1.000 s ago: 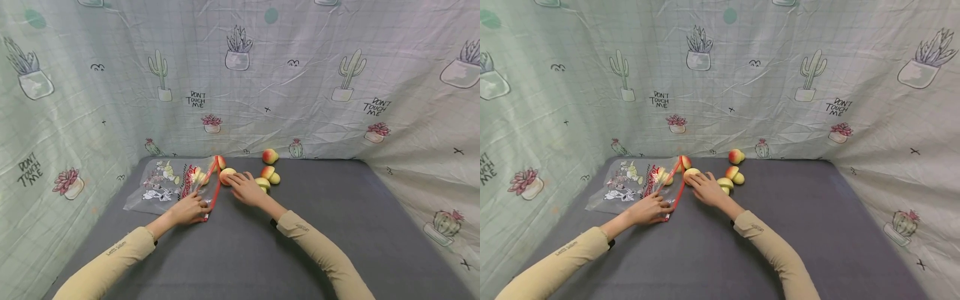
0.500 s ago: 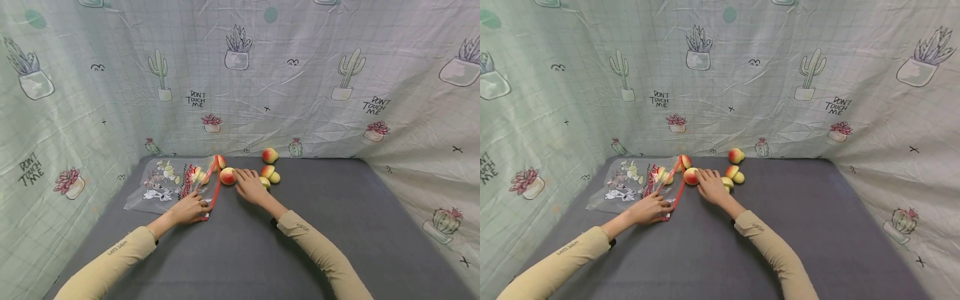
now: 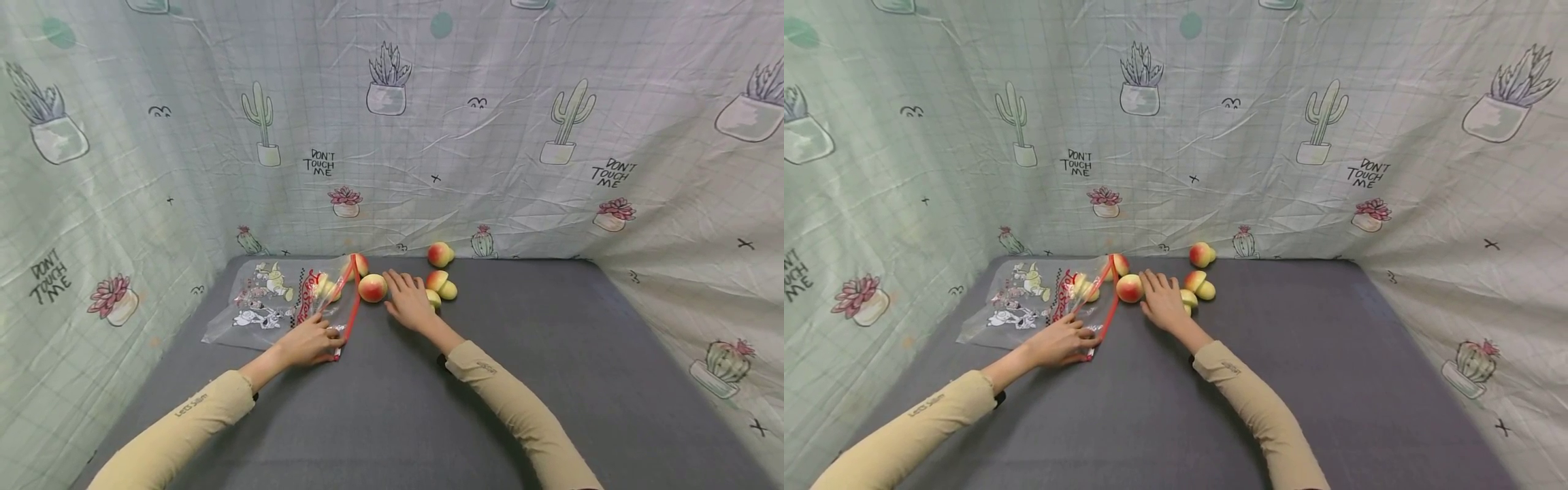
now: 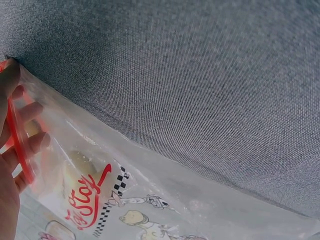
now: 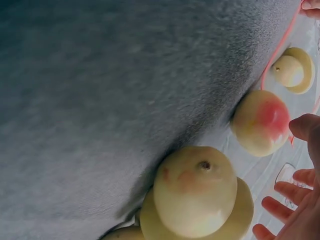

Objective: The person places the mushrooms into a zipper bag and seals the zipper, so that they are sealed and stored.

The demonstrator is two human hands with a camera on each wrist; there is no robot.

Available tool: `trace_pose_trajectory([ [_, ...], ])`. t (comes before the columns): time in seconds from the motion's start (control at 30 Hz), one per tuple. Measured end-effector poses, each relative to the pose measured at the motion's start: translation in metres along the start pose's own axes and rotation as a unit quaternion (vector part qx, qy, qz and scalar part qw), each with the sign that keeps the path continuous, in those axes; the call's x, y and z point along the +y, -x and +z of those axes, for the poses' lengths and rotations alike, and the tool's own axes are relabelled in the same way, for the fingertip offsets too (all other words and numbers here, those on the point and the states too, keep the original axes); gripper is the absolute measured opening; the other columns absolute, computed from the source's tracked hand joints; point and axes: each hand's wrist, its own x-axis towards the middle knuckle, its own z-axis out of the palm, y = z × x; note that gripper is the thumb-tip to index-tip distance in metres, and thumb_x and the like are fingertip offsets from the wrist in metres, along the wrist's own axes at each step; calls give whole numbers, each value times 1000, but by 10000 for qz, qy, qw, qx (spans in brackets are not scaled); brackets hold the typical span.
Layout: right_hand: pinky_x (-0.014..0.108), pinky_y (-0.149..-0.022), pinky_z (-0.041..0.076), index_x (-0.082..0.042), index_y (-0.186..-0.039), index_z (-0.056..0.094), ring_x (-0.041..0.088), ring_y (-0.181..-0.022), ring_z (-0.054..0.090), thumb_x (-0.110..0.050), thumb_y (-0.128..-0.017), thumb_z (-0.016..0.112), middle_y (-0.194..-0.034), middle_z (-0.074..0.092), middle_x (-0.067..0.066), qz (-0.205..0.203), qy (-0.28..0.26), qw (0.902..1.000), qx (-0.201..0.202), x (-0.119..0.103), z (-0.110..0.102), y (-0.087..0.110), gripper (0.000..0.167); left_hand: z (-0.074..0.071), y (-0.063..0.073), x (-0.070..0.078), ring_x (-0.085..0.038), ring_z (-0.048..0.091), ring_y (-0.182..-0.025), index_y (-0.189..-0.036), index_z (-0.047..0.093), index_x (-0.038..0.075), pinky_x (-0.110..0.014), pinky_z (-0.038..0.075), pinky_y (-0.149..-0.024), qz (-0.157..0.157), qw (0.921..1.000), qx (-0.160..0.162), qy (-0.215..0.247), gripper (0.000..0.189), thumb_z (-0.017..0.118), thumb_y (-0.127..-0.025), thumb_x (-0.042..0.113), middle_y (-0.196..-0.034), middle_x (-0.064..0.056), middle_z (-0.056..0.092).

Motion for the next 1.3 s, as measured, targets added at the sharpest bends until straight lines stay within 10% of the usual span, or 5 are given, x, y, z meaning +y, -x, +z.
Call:
trace_pose_trajectory([
  [1.3,54,-95,31,-23,-143,17,30,-130,30,-41,-78,64,-149,20,2,-34,-9,9904,-1382,-6,22,-25,82,-2,-1,1,-16,54,-76,-107,63,23,-34,37,-73,-52,9999,-126,-4,36,61,-78,43,-89,5,63],
])
